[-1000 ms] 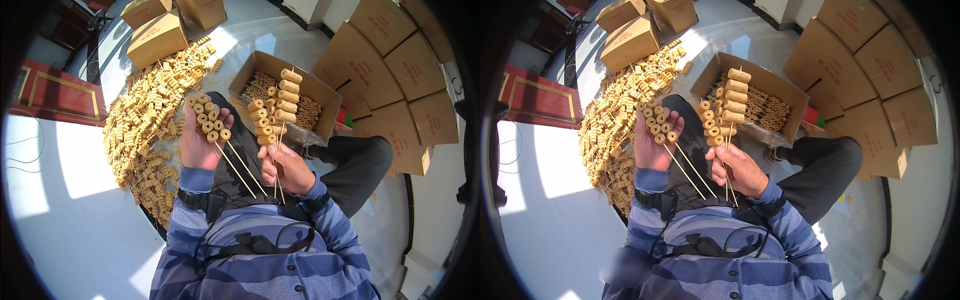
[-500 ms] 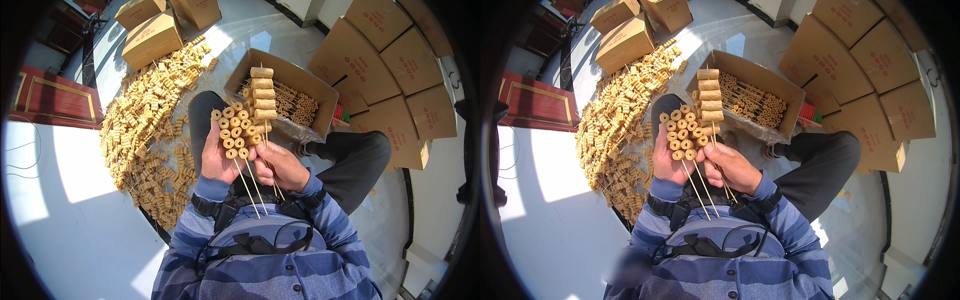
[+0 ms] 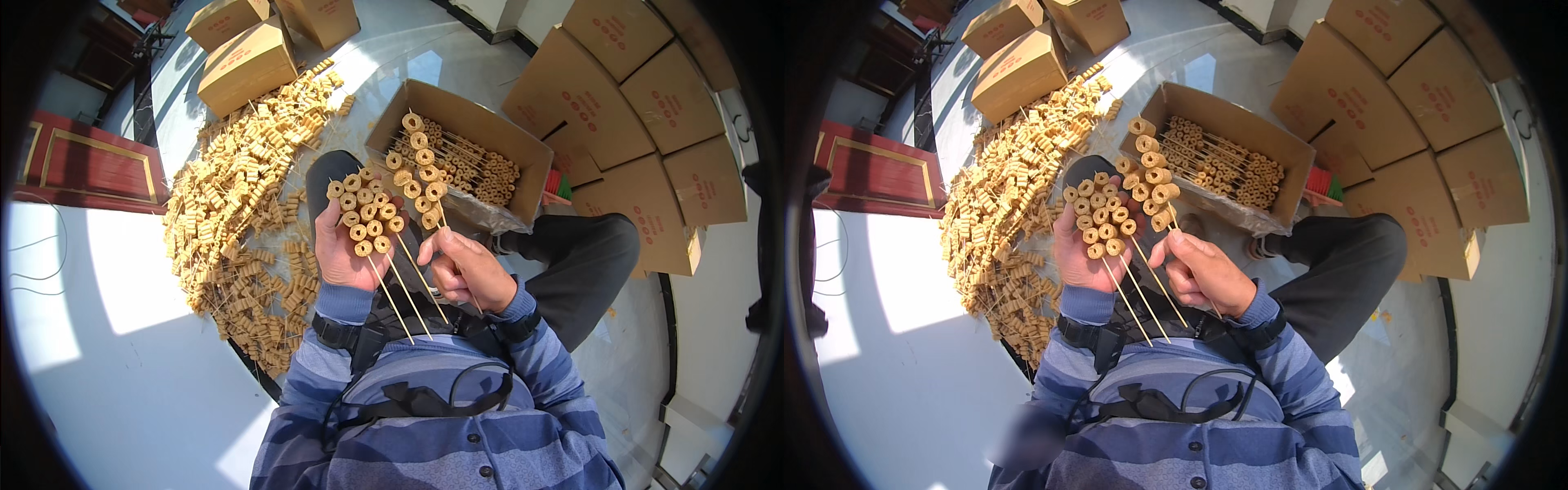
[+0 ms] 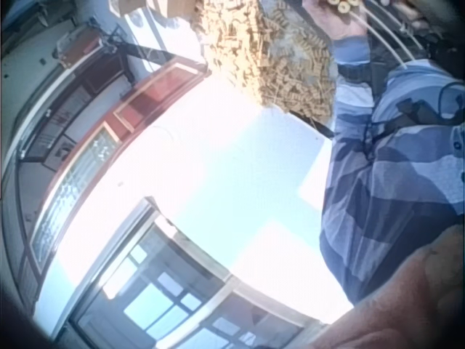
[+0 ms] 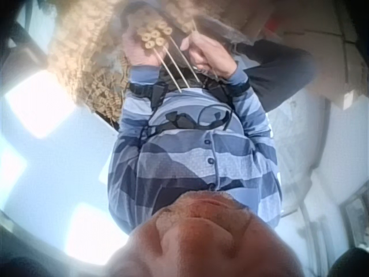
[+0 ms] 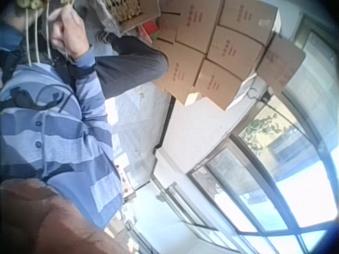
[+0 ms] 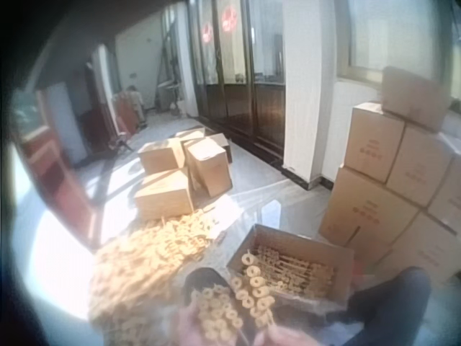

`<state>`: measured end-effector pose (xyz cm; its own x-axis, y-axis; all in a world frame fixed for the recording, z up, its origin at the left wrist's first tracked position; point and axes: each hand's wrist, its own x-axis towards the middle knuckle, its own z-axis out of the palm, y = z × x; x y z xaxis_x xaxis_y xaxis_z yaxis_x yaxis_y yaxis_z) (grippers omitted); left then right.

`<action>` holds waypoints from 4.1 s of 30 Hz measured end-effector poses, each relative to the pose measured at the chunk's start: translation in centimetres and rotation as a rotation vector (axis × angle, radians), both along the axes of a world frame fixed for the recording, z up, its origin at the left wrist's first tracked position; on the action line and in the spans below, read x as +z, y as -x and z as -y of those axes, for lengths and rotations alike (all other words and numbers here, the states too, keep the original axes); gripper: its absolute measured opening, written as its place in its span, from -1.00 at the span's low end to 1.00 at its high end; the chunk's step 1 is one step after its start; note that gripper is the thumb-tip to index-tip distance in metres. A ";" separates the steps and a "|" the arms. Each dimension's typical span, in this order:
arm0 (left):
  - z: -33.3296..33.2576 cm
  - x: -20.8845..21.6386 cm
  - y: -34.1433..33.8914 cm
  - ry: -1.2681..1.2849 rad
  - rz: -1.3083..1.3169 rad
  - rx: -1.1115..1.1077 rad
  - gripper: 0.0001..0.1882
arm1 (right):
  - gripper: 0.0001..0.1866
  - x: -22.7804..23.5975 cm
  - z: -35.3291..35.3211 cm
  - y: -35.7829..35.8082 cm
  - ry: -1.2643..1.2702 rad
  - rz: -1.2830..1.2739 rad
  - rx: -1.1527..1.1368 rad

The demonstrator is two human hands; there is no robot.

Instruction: The person threads small cylindrical wooden pieces onto thin sticks, then places the completed skewers into a cardboard box. The person repeats this process, picking up loose pieces from the floor and arranging the finished skewers in the box.

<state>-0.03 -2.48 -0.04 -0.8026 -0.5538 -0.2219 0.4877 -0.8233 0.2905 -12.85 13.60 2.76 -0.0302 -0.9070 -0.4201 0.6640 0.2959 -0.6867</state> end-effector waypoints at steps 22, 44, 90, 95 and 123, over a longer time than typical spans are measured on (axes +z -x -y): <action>0.3 -1.7 -0.3 0.044 -0.002 -0.039 -0.21 | -0.49 -0.5 0.7 -0.7 -0.145 -0.226 0.039; 1.4 -0.2 0.8 0.128 0.129 0.139 -0.22 | -0.44 -1.2 -0.6 -0.6 -0.083 -0.569 0.159; 1.9 -12.8 30.6 2.940 0.277 -0.790 0.17 | -0.75 -7.2 -6.5 6.0 -0.125 -1.014 -0.271; 2.8 -15.3 31.3 2.968 0.243 -0.725 0.16 | -0.77 -7.6 -6.4 6.4 -0.148 -0.995 -0.231; 7.5 -16.7 31.5 2.677 0.441 -1.193 -0.35 | -0.90 -8.5 -5.3 5.6 -0.206 -1.038 -0.046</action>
<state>-31.48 -9.95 -16.75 -0.8505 0.3022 -0.4306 0.2333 0.9503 0.2061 -18.46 18.89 -5.76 -0.4956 -0.8098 -0.3140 -0.2062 0.4609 -0.8632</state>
